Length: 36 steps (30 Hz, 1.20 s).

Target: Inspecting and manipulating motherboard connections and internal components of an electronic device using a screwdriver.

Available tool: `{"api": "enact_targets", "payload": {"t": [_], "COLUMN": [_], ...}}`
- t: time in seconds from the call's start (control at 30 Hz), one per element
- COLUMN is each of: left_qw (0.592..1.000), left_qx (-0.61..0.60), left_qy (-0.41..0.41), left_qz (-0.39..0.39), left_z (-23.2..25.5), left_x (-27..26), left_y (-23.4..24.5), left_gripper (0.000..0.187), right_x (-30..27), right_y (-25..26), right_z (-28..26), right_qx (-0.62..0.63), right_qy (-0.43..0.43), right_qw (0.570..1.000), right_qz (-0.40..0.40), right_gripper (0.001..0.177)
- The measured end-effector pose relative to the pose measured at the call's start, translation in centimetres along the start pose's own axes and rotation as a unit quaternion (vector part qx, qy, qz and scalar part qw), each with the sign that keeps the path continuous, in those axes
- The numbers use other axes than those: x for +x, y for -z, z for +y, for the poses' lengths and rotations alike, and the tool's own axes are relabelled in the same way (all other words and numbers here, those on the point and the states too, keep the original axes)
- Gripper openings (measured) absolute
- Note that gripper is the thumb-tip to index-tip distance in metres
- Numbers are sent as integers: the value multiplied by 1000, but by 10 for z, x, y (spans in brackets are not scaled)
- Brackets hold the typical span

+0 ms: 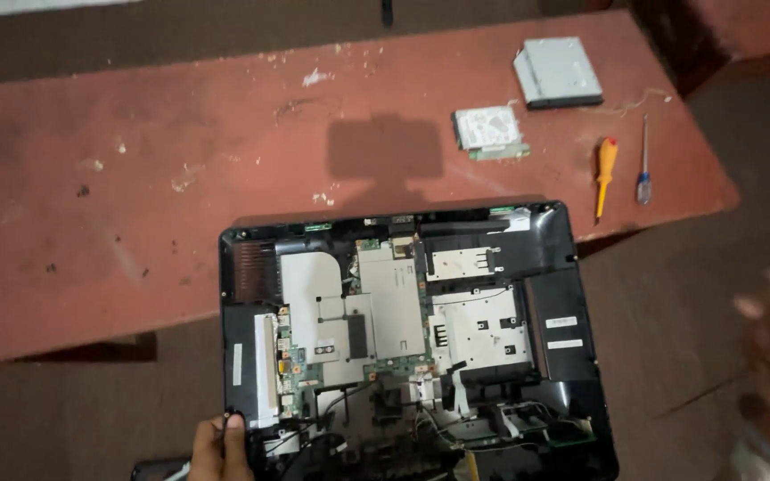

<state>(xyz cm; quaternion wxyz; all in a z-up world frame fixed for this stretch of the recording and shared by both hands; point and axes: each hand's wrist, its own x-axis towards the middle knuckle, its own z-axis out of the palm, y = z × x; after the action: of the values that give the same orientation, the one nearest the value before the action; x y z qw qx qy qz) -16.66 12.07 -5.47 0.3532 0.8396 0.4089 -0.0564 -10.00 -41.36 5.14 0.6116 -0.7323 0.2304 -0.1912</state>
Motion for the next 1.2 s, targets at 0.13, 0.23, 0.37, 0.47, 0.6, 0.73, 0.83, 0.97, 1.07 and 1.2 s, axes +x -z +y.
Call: {"api": "enact_targets", "payload": {"t": [0.13, 0.23, 0.37, 0.47, 0.6, 0.73, 0.83, 0.97, 1.07, 1.2], "left_qw": [995, 986, 985, 988, 986, 990, 979, 986, 985, 988], "left_qx": [95, 169, 170, 137, 159, 136, 162, 158, 152, 138], "left_qy": [5, -2, 16, -43, -30, -31, -72, 39, 56, 17], "left_qz": [-23, 9, -16, 64, 47, -3, 100, -48, -62, -67], "left_z": [7, 19, 16, 10, -2, 1, -5, 2, 21, 7], "left_x": [44, 59, 74, 58, 51, 49, 34, 39, 33, 40], "left_y": [-13, -27, -45, -54, -60, -50, -51, -40, -30, -35], "left_gripper": [37, 44, 41, 41, 40, 40, 29, 51, 39, 38], "right_x": [44, 141, 203, 223, 231, 256, 248, 213, 214, 231], "right_y": [-82, -153, -236, -265, -279, -281, -276, -271, -269, -269], "right_z": [-74, -20, 0, 3, -5, 15, 17, -10, -9, 19], "right_qx": [-410, -481, -553, -618, -670, -716, -688, -672, -671, -673], "right_qy": [105, 311, 408, 384, 364, 324, 337, 277, 273, 360], "right_qw": [898, 801, 677, 612, 535, 482, 513, 553, 557, 535], "right_qz": [-118, -175, -264, -309, -364, -388, -387, -407, -405, -363], "right_gripper": [39, 36, 31, 18, 20, 21, 12, 13, 15, 15]}}
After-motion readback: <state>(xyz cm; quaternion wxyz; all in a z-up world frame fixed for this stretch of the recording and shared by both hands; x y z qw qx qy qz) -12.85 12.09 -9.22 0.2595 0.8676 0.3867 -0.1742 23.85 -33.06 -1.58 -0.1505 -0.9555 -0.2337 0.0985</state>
